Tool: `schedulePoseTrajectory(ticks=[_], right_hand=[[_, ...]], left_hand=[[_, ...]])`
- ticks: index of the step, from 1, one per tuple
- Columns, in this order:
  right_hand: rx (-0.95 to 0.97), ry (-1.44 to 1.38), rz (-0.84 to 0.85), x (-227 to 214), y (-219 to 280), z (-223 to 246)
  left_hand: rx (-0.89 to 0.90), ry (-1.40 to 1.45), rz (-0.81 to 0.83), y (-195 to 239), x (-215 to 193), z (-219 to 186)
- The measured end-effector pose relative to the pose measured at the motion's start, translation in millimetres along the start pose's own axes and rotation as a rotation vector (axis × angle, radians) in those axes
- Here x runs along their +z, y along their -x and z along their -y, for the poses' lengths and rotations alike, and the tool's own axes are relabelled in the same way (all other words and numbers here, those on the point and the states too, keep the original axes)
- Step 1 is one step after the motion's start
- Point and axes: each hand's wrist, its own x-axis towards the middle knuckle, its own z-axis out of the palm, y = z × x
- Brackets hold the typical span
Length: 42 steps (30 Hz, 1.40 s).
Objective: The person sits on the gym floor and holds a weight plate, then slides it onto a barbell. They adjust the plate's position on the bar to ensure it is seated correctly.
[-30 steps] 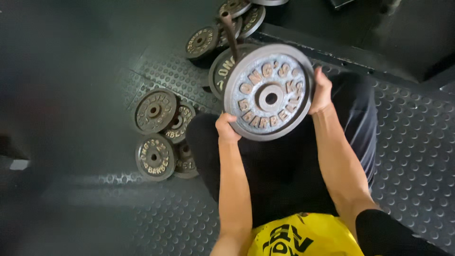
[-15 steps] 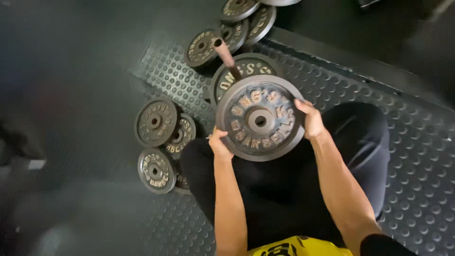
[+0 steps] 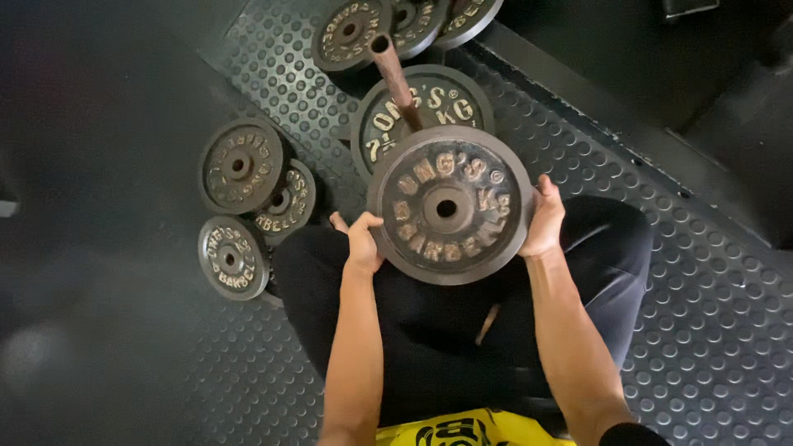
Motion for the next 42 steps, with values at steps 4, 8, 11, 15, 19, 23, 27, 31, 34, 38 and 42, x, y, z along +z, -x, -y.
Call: schedulePoseTrajectory(ticks=[4, 8, 11, 15, 19, 23, 27, 31, 34, 38, 42], right_hand=[[-0.027, -0.053, -0.069, 29, 22, 10], [-0.042, -0.01, -0.09, 0, 14, 1], [-0.002, 0.037, -0.036, -9, 8, -11], [0.059, -0.084, 0.149, -52, -24, -35], [0.045, -0.029, 0.141, -89, -51, -35], [0.008, 0.02, 0.148, -53, -31, -33], [-0.007, -0.027, 0.136, -4, 2, -32], [-0.005, -0.033, 0.121, -15, -14, -28], [0.005, -0.014, 0.113, -5, -12, -30], [0.033, 0.005, 0.059, -27, -29, -34], [0.079, -0.05, 0.078, -52, -44, -33]], left_hand=[[-0.049, -0.057, 0.153, -19, -13, 20], [0.014, 0.14, 0.177, -9, 2, 13], [0.073, 0.306, 0.187, 20, 18, -5], [0.084, 0.429, 0.293, 58, 32, -36], [0.16, 0.44, 0.363, 63, 17, -34], [0.36, 0.243, 0.46, 33, 3, -14], [0.562, 0.071, 0.668, 14, 8, -10], [0.707, 0.003, 0.734, 37, 38, -9], [0.658, 0.033, 0.724, 35, 36, -12], [0.528, 0.149, 0.609, 25, 24, -13], [0.348, 0.31, 0.285, 55, 33, -20]])
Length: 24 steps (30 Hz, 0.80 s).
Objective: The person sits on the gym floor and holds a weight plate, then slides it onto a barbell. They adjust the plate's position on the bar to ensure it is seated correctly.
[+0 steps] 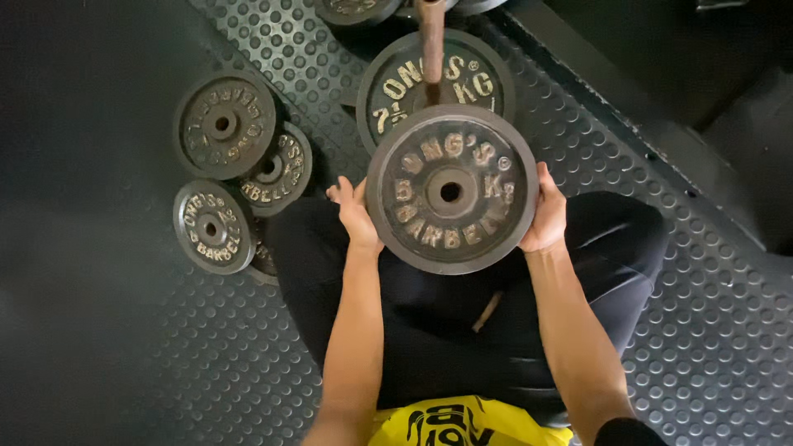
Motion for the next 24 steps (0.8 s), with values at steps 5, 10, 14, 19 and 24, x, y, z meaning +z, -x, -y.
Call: schedulePoseTrajectory(ticks=[5, 10, 14, 19, 24], right_hand=[[0.015, -0.014, 0.025, 35, 21, -4], [0.037, -0.034, 0.019, 47, 20, 6], [0.013, -0.036, -0.004, 56, 23, 17], [-0.005, -0.109, -0.04, 69, 27, 30], [-0.047, -0.146, 0.019, 23, -11, 41]], left_hand=[[-0.021, -0.094, -0.112, 9, 41, -4], [0.03, -0.235, 0.038, -14, -3, 14], [0.207, -0.455, -0.337, -16, -6, 25], [0.004, -0.365, 0.138, -26, 29, 31], [-0.236, -0.191, -0.023, -25, 105, 12]])
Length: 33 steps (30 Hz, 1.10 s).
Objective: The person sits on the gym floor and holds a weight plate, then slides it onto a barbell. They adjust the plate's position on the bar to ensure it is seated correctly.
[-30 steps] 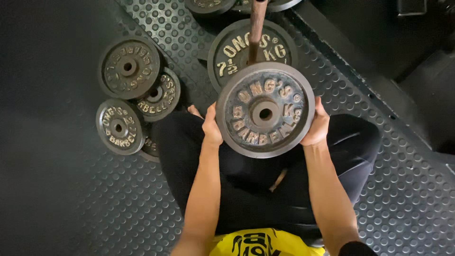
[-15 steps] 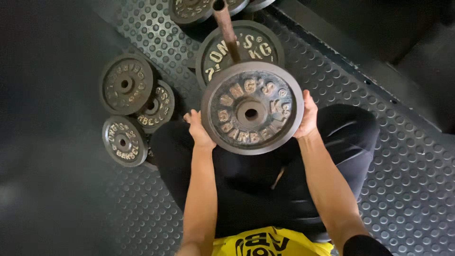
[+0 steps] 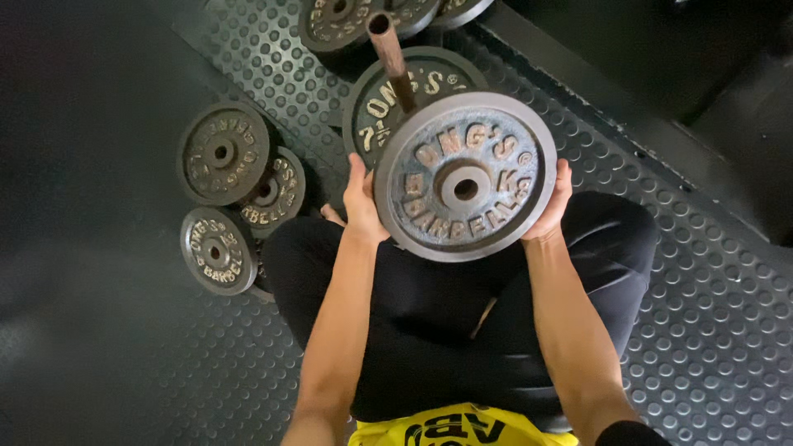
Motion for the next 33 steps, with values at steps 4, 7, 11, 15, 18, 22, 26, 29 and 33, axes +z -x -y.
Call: schedulePoseTrajectory(ticks=[4, 7, 11, 15, 18, 22, 26, 29, 33], right_hand=[[-0.035, 0.062, -0.044, 2, -3, -1], [-0.06, 0.167, -0.095, -12, -13, -2], [-0.139, 0.235, -0.277, 0, -10, -3], [-0.196, 0.271, -0.329, 0, -12, -4], [-0.181, 0.307, -0.319, 15, -13, -5], [-0.176, 0.296, -0.306, 33, -8, -12], [-0.115, 0.362, -0.27, 20, -24, -12], [-0.075, 0.376, -0.241, 20, -29, -15], [-0.027, 0.412, -0.218, 46, -15, -18]], left_hand=[[-0.066, 0.086, 0.122, -28, -23, 6], [-0.115, 0.019, 0.034, -20, -12, -2], [0.062, 0.08, 0.11, -46, -58, 29], [0.13, 0.133, 0.114, -54, -66, 31], [0.145, 0.098, 0.153, -43, -63, 31], [0.227, 0.102, 0.221, -24, -47, 33], [0.246, 0.15, -0.009, 9, -11, 19], [0.229, 0.132, 0.059, 14, -18, 12], [0.337, 0.142, 0.478, -10, -57, 27]])
